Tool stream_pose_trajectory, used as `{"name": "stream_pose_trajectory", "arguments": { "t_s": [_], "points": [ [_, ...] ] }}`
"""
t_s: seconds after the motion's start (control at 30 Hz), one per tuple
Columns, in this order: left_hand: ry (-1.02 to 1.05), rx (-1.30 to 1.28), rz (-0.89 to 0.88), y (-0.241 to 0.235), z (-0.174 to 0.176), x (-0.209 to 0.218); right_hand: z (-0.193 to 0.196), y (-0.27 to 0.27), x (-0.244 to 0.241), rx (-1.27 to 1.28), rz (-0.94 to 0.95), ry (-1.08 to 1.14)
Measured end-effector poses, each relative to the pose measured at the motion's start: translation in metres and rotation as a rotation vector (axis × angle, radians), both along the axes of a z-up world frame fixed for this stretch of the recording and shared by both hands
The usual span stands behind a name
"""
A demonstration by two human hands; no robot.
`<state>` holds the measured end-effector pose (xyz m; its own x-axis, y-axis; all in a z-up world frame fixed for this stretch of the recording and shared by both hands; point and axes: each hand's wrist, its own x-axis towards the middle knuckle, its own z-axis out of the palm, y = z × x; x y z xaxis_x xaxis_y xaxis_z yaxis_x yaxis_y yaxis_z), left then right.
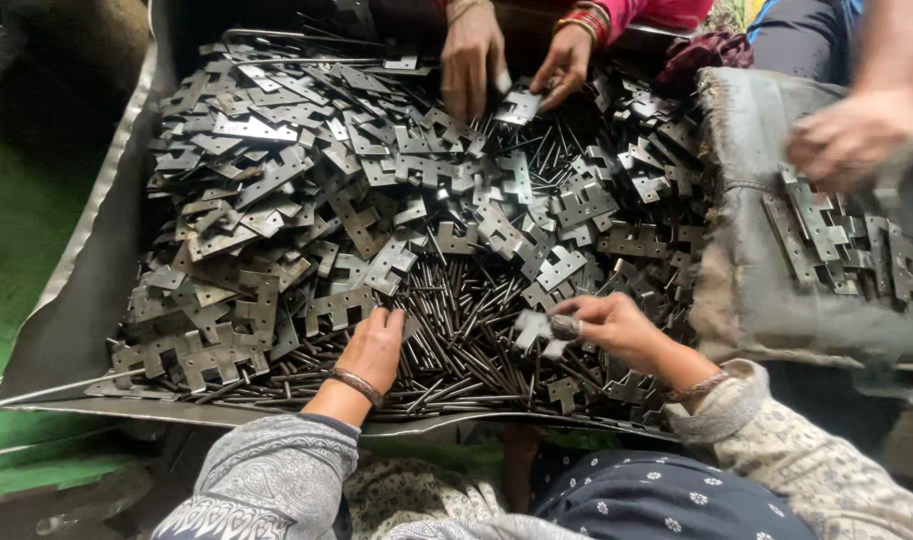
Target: The person assembles metal hinges by hand, selecting individual metal plates and pins from a large bin and combining them before placing the assembled items onto a work surface.
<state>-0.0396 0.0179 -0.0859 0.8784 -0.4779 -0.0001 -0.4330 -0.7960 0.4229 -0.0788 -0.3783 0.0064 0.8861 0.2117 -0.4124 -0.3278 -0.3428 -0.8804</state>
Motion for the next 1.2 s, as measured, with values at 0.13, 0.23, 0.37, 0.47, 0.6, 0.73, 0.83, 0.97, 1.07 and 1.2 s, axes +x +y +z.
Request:
{"name": "stream_pose_trajectory", "arguments": {
  "t_s": [0.13, 0.23, 0.37, 0.47, 0.6, 0.73, 0.83, 0.97, 1.07, 1.2],
  "points": [
    [0.078, -0.102, 0.023, 0.012, 0.002, 0.011, 0.02, -0.004, -0.006, 0.265, -0.357, 0.053],
    [0.711, -0.732, 0.397, 0.017, 0.035, 0.012, 0.017, -0.002, -0.014, 0.456, -0.465, 0.166],
    [1.001, -1.615, 0.566, -0.015, 0.079, -0.006, 0.013, 0.034, -0.015, 0.559, -0.466, 0.286],
    [0.996, -1.852, 0.547, -0.063, 0.096, -0.026, 0.031, 0.073, -0.01, 0.433, -0.292, 0.083],
    [1.182, -2.062, 0.59, -0.108, 0.108, -0.044, 0.055, 0.125, -0.017, -0.253, 0.27, -0.538],
    [1.195, -2.097, 0.445, -0.12, 0.113, -0.046, 0.069, 0.131, -0.014, -0.462, 0.473, -0.515],
    [1.04, -1.766, 0.183, -0.118, 0.122, -0.039, 0.073, 0.111, -0.011, -0.299, 0.227, -0.61],
    [0.032, -0.413, 0.164, -0.047, 0.115, -0.001, 0.08, 0.069, 0.002, 0.283, -0.251, -0.067],
    [-0.073, 0.044, 0.294, 0.006, 0.081, 0.024, 0.077, 0.039, -0.004, 0.563, -0.522, 0.084],
    [-0.006, 0.18, 0.334, 0.023, 0.014, 0.028, 0.071, 0.001, -0.002, 0.531, -0.5, -0.15]
  ]
}}
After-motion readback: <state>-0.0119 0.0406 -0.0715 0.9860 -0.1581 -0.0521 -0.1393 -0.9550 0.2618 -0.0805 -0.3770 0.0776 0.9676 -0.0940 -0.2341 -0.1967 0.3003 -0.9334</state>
